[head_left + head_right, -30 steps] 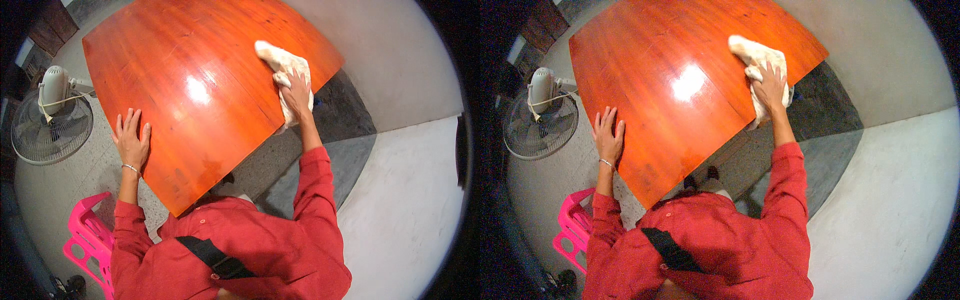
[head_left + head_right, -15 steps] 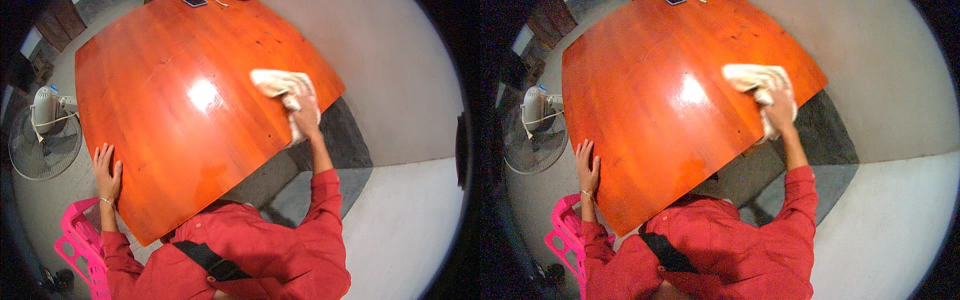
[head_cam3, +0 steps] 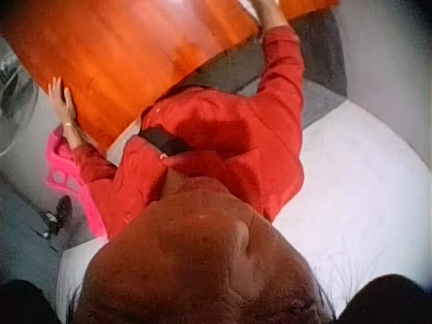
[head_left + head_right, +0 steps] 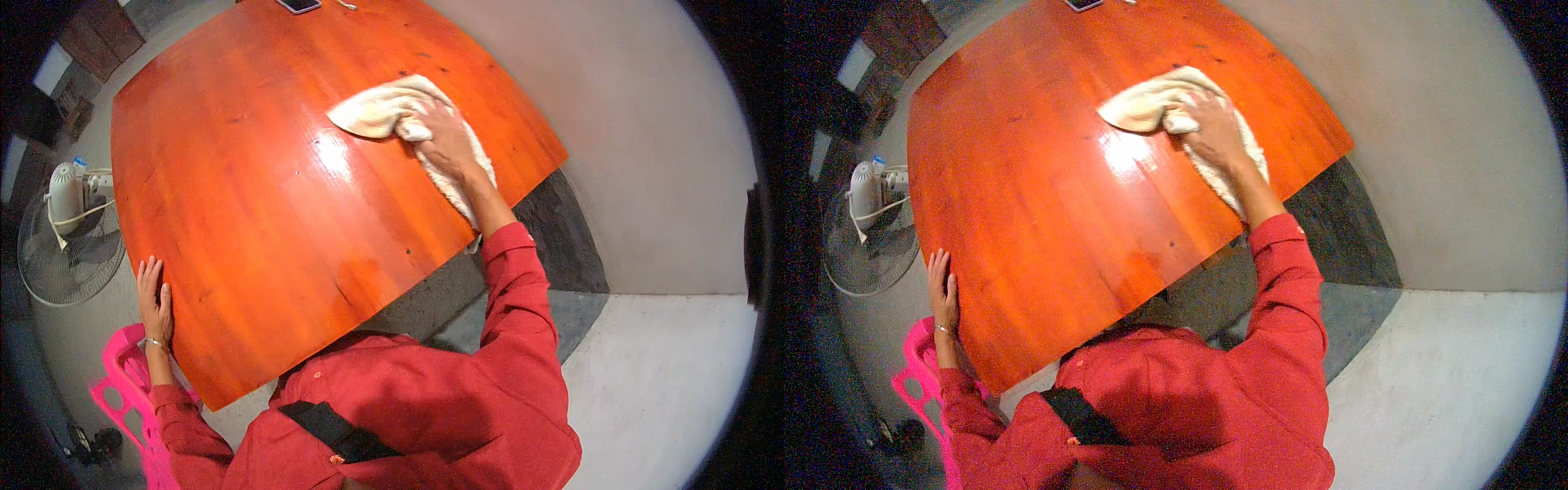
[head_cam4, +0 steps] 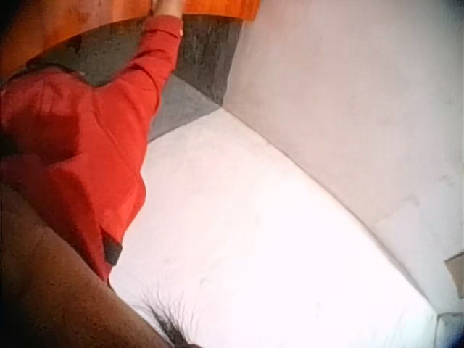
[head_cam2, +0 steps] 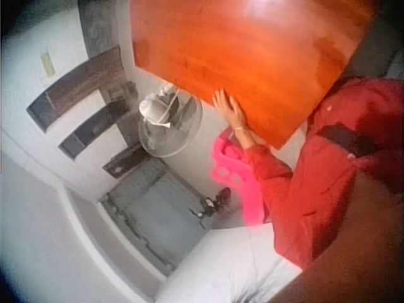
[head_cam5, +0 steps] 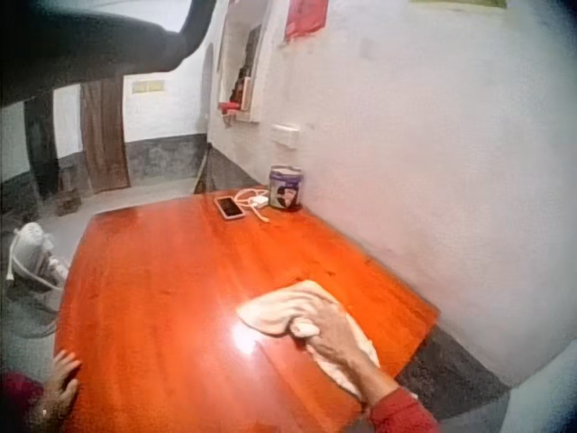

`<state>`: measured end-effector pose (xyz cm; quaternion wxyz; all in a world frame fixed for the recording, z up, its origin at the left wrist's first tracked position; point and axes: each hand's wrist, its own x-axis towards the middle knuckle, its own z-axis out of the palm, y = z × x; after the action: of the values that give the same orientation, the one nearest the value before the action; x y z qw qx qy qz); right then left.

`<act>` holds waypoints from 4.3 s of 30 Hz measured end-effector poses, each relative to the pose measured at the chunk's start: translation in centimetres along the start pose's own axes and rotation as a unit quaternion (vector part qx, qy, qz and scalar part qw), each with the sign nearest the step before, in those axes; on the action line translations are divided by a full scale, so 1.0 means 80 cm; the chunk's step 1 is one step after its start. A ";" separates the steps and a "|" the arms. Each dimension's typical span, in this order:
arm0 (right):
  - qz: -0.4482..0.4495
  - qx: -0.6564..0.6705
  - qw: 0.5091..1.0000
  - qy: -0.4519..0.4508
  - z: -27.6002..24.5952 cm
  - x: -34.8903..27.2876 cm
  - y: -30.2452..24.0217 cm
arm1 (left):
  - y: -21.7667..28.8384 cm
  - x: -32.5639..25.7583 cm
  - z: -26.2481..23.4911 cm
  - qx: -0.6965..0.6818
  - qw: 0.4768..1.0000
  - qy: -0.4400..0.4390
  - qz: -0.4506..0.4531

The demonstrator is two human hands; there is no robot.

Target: The person wipes the surface of a wooden table with a white cloth. They move the cloth across the table in circular and back-and-forth motions, covering the entire surface area. A smartphone and a charging cable are visible on the table during the process.

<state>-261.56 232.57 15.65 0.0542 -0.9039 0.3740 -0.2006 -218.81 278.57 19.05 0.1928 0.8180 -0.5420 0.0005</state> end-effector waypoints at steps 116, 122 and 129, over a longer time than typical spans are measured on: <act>-0.298 0.108 0.938 -0.138 0.004 -0.107 -0.322 | -0.012 -0.015 -0.004 -0.033 0.996 0.077 0.001; -0.155 0.017 0.987 -0.035 0.061 -0.012 -0.317 | -0.014 -0.006 0.006 -0.039 0.996 0.078 0.020; -0.073 0.447 0.878 -0.156 0.025 -0.006 -0.337 | 0.013 0.059 -0.046 -0.353 0.929 0.027 -0.107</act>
<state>-243.41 252.05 20.34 0.4949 -0.8279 0.1645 -0.2063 -217.04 275.15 23.75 0.4826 0.7497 -0.4114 -0.1894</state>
